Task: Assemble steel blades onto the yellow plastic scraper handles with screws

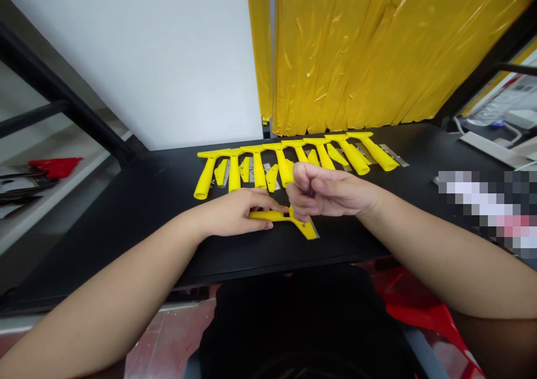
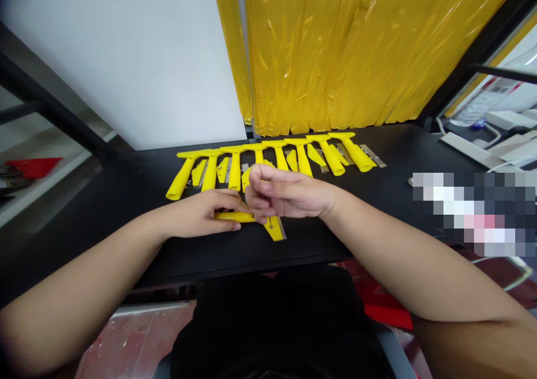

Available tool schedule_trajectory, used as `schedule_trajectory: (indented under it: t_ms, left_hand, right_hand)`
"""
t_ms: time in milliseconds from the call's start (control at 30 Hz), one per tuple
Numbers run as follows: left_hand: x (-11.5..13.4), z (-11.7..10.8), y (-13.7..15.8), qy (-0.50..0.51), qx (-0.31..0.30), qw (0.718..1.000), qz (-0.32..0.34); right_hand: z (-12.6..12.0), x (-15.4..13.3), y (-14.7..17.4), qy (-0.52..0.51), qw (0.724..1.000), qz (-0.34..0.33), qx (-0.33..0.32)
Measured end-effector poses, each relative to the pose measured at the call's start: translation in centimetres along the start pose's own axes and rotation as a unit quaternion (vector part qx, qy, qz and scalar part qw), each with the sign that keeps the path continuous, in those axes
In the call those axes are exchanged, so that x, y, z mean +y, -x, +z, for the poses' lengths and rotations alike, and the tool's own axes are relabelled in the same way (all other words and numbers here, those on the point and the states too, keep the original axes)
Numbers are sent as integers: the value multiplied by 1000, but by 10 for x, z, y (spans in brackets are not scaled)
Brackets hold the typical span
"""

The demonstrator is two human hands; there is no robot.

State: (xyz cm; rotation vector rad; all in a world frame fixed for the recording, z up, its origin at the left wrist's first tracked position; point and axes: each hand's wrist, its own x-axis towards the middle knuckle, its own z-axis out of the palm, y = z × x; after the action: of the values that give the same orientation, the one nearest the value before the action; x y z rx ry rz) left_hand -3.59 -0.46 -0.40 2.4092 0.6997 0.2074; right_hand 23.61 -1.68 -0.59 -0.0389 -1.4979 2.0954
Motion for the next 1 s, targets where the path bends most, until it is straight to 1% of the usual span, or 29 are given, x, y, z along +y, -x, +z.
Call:
schedule_trajectory:
  t_ms: [133,233,333,433,533,667,867,933,1000]
  left_hand:
    - [0,0,0,-1,1,1000,1]
    - [-3,1,0,-2,2,1000,7]
    - [-4,1,0,0,6,1000,10]
    - [-3,1,0,1,2,1000,3]
    - [-1,0,0,3,0,1000,-5]
    - [0,0,0,14,8,1000,4]
    - [-2,1,-1,11,8,1000,4]
    - [-1,1,-1,8,6,1000,3]
    - [-1,0,-1,2,2,1000,-2]
  right_hand:
    - [-4,3,-1,23,999,-23,-24]
    - [-4,4,-2,12,999,-6,-48]
    - [-1,2,-1,-9,1000,11,-20]
    - [1,-1,-1,-12,1000,4,9]
    - [0,0,-1,16,1000,-18,1]
    - [0,3,-2,16,999,2,-29]
    - [3,-1,0,-1,1000,0,23]
    - [1,-1,0,11,1000,-13,12]
    - [0,1,-1,17,999,-21,-19]
